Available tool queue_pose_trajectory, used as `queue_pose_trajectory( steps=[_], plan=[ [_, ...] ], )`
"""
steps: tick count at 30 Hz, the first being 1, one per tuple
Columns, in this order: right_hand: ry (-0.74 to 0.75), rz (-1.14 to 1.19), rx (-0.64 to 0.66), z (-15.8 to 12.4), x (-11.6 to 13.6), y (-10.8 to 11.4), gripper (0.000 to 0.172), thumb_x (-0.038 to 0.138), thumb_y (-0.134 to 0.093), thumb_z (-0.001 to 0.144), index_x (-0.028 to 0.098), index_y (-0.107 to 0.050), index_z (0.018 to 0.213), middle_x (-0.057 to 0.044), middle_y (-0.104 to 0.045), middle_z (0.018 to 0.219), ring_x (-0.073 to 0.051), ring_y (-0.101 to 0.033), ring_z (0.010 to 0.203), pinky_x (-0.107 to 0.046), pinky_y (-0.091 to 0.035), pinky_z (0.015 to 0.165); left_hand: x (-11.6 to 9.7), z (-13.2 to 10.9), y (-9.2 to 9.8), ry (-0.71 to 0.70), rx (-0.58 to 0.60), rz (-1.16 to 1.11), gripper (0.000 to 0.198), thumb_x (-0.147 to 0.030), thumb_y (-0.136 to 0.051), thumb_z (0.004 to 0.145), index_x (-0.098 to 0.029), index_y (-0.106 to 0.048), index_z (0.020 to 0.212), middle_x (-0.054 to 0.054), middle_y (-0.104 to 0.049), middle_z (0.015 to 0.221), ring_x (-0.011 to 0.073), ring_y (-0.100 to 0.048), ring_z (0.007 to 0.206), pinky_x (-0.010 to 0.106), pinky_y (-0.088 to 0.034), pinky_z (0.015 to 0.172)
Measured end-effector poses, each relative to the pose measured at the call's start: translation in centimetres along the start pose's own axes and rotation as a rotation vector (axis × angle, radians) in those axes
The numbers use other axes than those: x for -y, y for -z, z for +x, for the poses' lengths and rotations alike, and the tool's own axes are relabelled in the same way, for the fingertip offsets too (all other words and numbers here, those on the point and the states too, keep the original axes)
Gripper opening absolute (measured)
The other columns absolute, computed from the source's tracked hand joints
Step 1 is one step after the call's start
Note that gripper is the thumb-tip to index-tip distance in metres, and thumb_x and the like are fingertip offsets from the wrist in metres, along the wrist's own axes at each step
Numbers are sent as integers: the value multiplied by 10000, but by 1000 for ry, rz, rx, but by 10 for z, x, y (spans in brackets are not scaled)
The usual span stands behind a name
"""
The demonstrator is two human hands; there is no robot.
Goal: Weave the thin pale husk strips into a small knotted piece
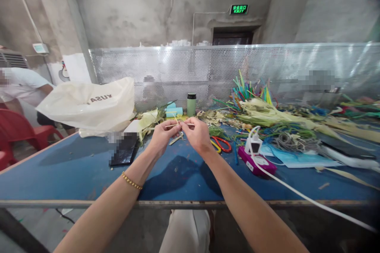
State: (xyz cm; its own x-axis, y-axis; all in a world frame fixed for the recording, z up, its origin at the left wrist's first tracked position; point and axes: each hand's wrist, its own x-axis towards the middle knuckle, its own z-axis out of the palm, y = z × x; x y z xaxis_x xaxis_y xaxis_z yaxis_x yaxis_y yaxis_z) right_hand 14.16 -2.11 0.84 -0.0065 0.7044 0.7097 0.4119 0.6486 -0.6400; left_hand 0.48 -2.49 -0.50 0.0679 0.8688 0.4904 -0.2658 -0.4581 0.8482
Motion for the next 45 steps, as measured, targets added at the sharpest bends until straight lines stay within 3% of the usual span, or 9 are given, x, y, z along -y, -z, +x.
queue_pose_trajectory(
  steps=[8, 22, 27, 31, 38, 45],
  plan=[
    [77, -107, 16, -1, 1, 5, 189, 324, -579, 814, 187, -571, 684, -29, -652, 696, -148, -587, 669, -244, -422, 649, -1, -1, -1, -3, -6, 25, 215, -312, -756, 668, -112, -691, 710, 17, -589, 607, 86, -481, 537, 232, -356, 544],
    [48, -113, 54, 2, -1, 9, 169, 308, -567, 815, 190, -559, 695, -24, -623, 678, -147, -560, 653, -240, -391, 606, 0, -2, 1, 57, 36, -30, 207, -293, -770, 652, -111, -684, 699, 37, -614, 637, 82, -481, 537, 223, -368, 544],
    [45, -101, 157, 9, -5, 16, 248, 365, -551, 830, 163, -617, 703, -34, -627, 668, -137, -537, 622, -244, -389, 596, -4, -2, 2, 70, 77, 112, 240, -323, -778, 631, -110, -681, 684, 33, -614, 610, 86, -461, 515, 228, -334, 512],
    [106, -61, 206, 12, -9, 17, 193, 324, -623, 768, 150, -659, 695, -31, -634, 675, -123, -524, 623, -235, -390, 594, -3, -3, 3, 105, 165, 242, 266, -334, -789, 615, -99, -697, 699, 26, -614, 599, 84, -446, 512, 231, -315, 512],
    [-10, 120, 164, 12, -16, 10, 222, 348, -631, 743, 149, -625, 644, -7, -600, 594, -111, -493, 549, -226, -381, 520, -6, -3, 6, 229, 208, -48, 302, -373, -764, 678, -109, -691, 805, 44, -641, 696, 82, -491, 563, 224, -353, 552],
    [-72, 164, 132, 8, -8, 4, 206, 331, -617, 720, 164, -562, 612, 3, -567, 569, -106, -478, 521, -226, -370, 501, -2, -2, 2, 174, 154, -3, 290, -360, -769, 675, -96, -692, 767, 58, -651, 674, 81, -485, 535, 226, -323, 520]
  ],
)
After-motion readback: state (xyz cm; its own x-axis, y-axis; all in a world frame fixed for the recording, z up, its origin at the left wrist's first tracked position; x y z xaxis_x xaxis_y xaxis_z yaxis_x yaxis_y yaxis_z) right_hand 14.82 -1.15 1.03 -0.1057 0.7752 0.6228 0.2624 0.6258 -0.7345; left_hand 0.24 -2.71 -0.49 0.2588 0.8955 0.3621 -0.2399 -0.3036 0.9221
